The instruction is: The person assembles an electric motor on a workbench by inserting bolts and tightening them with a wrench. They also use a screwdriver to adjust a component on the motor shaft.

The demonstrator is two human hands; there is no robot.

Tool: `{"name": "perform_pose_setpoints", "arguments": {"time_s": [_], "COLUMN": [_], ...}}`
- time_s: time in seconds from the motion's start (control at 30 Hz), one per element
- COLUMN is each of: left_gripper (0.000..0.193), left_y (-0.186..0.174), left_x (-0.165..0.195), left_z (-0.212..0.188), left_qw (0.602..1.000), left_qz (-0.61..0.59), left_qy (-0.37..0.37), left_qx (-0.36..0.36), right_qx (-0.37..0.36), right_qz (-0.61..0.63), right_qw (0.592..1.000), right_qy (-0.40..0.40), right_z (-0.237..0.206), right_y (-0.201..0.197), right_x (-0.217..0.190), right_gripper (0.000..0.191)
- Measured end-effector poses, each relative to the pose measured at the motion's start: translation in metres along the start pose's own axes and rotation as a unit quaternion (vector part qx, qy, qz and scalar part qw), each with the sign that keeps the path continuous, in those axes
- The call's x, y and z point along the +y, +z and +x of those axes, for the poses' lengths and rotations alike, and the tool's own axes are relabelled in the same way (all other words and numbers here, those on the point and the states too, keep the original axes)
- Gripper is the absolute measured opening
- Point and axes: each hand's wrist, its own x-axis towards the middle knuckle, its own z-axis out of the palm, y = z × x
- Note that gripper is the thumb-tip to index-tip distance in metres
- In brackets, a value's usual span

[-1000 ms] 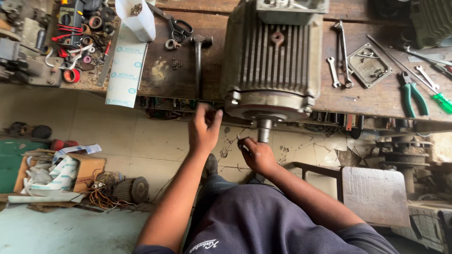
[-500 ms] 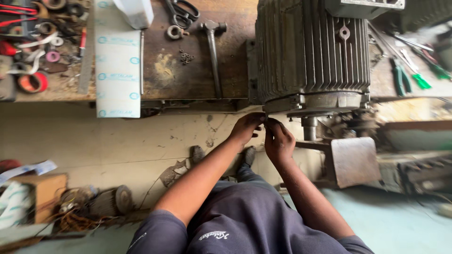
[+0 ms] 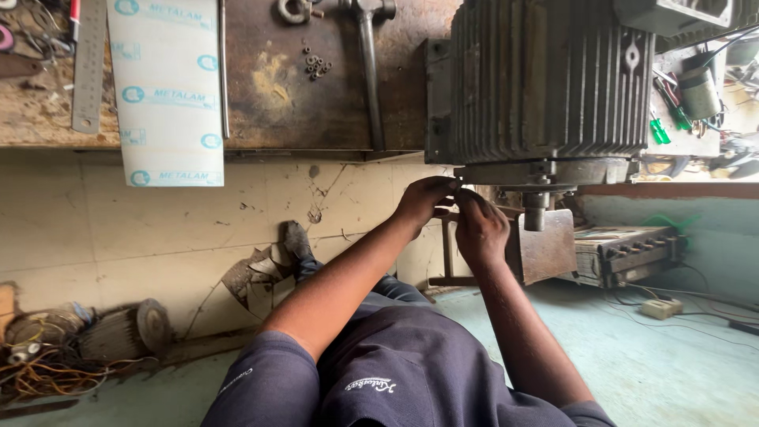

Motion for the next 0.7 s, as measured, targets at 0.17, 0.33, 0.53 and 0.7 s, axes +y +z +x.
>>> {"name": "perform_pose_setpoints", "arguments": {"time_s": [0.17,0.33,0.53,0.7], "left_gripper": [0.032,0.029,0.028,0.030], "left_y": [0.005,0.006,0.007,0.004], "left_x": [-0.004,-0.005,-0.005,-0.004], "left_z": [0.005,0.005,0.007,0.009], "left_qw": [1.000,1.000,1.000,0.999], "left_qz": [-0.017,-0.026,-0.017,-0.032], "left_qy": [0.009,-0.009,-0.014,-0.022], "left_qx": [-0.008,-0.001,0.015,0.017], "right_qx": [0.005,0.008,0.017,0.018], "right_qz": [-0.021,-0.019,0.001,0.001], "right_qw": [1.000,0.999,0.999,0.997], "right_qy": [0.017,0.033,0.047,0.069], "right_z": [-0.004,-0.008,-0.010,-0.005], "right_y": [0.003,0.007,0.011,0.013], "right_x": [0.004,0.007,0.008,0.009], "right_gripper": [0.021,0.021,0.018,0.020]}}
